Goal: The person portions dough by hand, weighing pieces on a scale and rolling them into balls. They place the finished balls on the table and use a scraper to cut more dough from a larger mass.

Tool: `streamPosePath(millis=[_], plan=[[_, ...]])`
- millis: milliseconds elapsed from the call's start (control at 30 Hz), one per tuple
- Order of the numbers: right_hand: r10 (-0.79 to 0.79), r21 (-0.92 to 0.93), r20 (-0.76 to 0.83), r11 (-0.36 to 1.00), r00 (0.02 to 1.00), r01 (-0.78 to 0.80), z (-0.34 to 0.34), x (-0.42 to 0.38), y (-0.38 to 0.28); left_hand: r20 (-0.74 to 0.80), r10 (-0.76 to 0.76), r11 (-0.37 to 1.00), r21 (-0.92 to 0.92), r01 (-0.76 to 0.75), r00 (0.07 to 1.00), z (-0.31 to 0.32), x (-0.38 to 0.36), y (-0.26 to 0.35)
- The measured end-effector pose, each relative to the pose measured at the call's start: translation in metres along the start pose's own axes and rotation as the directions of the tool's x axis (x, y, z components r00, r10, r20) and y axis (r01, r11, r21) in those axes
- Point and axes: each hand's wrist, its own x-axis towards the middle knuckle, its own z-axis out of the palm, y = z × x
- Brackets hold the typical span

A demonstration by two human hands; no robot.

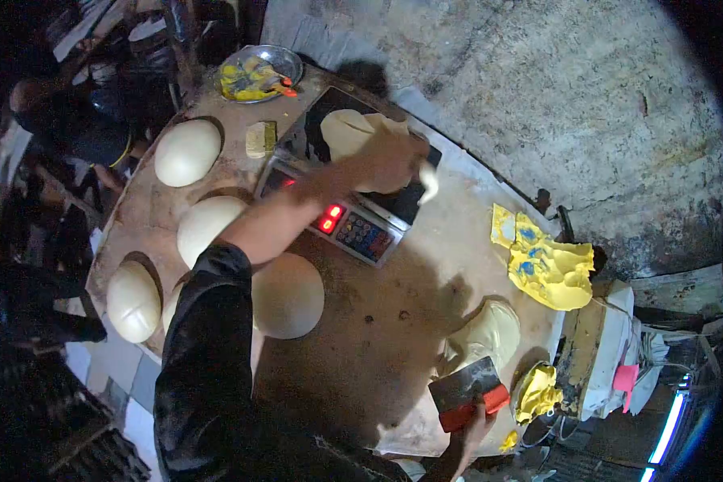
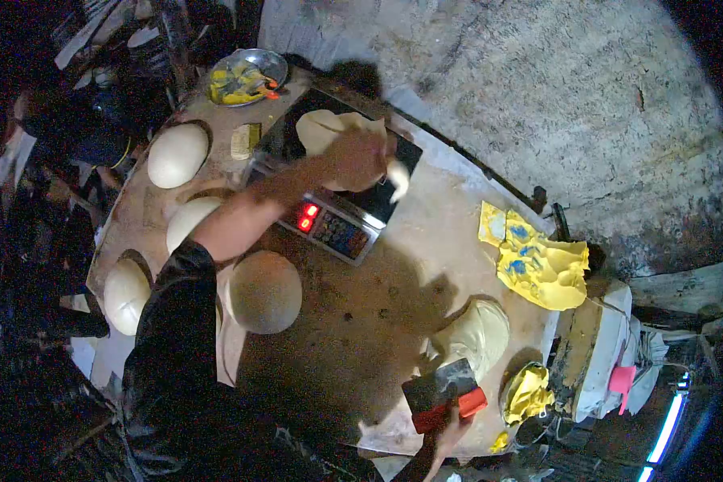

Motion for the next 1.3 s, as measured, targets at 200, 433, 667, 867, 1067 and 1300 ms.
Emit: streamPosePath(millis=[200,433,667,867,1067,1300], plan=[[-0.013,0.042,0.004,0.999,1.0,0.013,-0.005,0.017,0.014,-0.361,0.126,0.943,0.331,0.001,0.924,0.023,0.028,-0.051],[-0.027,0.036,-0.008,0.999,1.0,0.027,-0.017,-0.002,-0.01,0.09,0.135,0.991,-0.025,-0.133,0.987,-0.032,0.086,-0.088],[0.182,0.512,0.532,0.708,0.827,-0.485,-0.086,0.019,0.055,-0.074,-0.749,-0.024,-0.99,-0.139,0.659,0.007,-0.104,-0.032],[0.295,0.412,0.623,0.664,0.724,-0.624,-0.042,-0.014,0.053,-0.1,-0.783,0.275,-0.941,0.199,0.613,-0.031,-0.136,-0.101],[0.175,0.316,0.533,0.866,0.828,-0.387,0.107,-0.042,0.03,-0.192,-0.446,0.697,-0.687,0.204,0.874,0.036,-0.044,-0.202],[-0.571,-0.226,0.421,0.687,0.705,0.691,0.339,-0.061,-0.103,-0.044,-0.461,0.539,-0.807,0.24,0.886,0.067,-0.039,-0.194]])
